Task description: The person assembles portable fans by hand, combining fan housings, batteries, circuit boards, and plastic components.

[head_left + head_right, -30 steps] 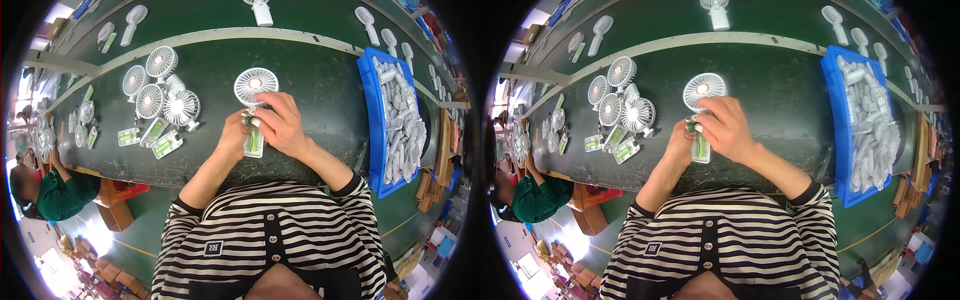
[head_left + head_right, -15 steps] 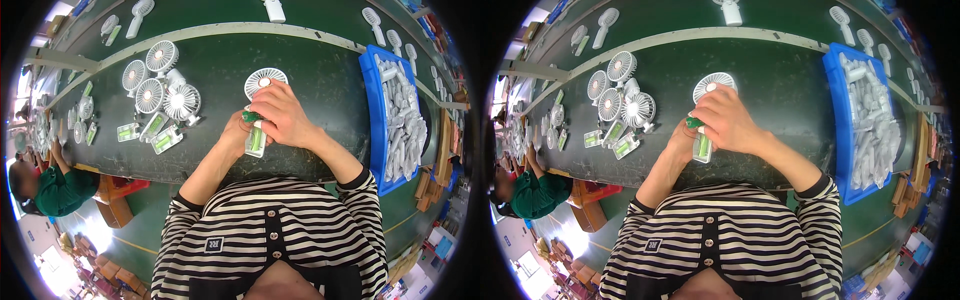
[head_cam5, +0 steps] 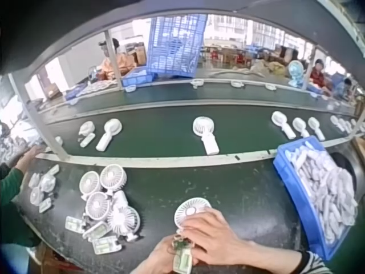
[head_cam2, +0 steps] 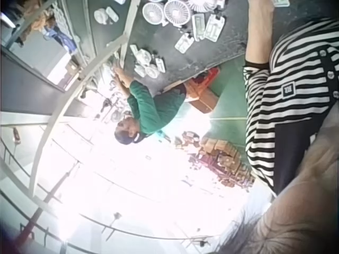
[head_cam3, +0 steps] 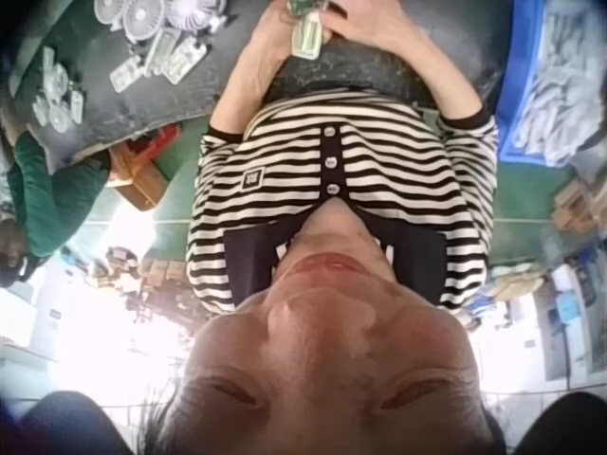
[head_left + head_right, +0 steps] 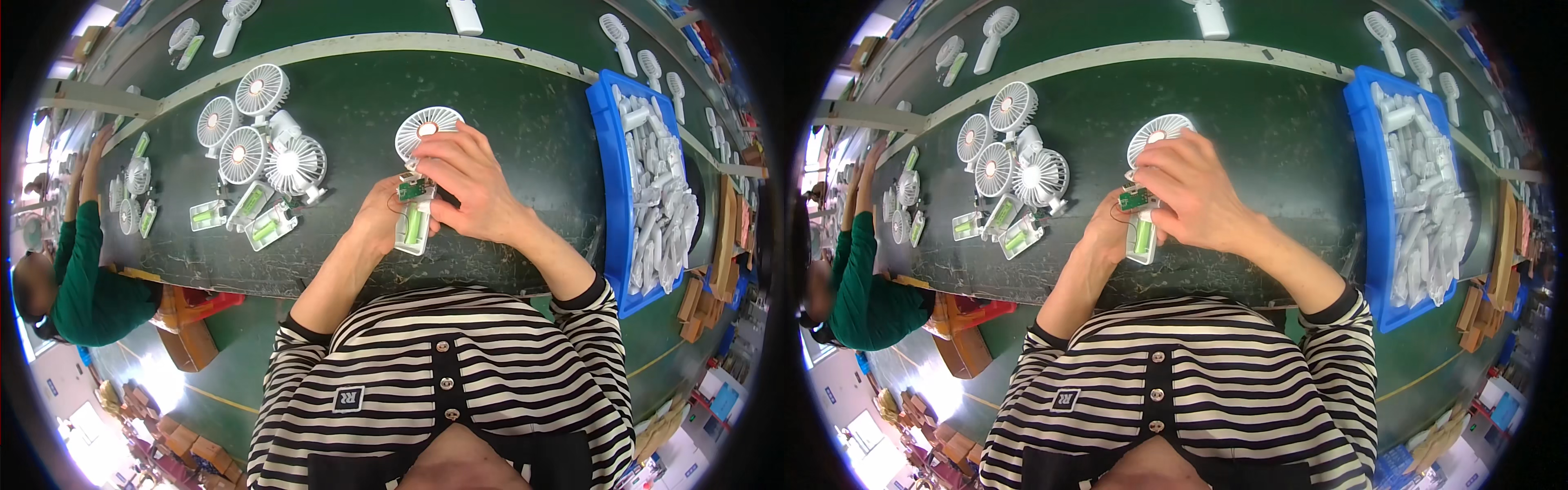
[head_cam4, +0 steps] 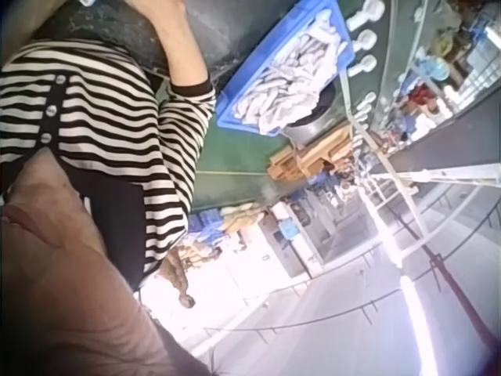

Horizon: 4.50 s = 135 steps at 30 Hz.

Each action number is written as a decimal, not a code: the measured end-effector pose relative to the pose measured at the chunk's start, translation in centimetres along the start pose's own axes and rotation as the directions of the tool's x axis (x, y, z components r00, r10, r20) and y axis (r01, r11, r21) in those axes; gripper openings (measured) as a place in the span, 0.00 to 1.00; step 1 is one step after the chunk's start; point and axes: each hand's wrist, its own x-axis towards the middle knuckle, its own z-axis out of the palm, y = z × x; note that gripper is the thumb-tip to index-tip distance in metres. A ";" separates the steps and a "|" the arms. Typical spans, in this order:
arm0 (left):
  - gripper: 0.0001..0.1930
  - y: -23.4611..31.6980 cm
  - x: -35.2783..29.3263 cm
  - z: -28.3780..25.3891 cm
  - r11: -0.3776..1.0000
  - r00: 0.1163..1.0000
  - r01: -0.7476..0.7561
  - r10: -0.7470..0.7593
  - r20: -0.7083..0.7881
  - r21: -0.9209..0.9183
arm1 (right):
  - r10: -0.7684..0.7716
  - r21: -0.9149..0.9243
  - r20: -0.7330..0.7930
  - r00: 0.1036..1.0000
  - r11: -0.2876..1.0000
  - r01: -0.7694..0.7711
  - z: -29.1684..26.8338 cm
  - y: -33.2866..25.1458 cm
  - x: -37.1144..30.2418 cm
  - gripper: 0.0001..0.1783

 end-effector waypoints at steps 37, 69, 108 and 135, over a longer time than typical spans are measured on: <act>0.13 0.3 -0.7 0.7 0.986 0.999 -0.010 0.017 0.036 -0.168 | -0.018 0.083 -0.046 0.999 0.996 0.022 1.1 0.0 -0.7 0.07; 0.14 0.0 0.2 2.7 0.995 0.955 -0.100 0.091 -0.281 -0.020 | 0.121 0.182 -0.058 0.991 0.977 -0.109 0.7 1.9 -3.0 0.08; 0.14 -0.5 -0.2 1.1 0.997 0.987 -0.073 0.073 -0.146 0.001 | 0.071 -0.045 0.146 0.987 0.997 -0.065 1.4 1.2 -3.0 0.10; 0.12 -2.1 -0.3 1.2 0.969 0.964 -0.135 0.178 -0.200 0.209 | 0.040 -0.108 0.130 0.991 0.994 -0.026 1.6 1.0 -3.5 0.09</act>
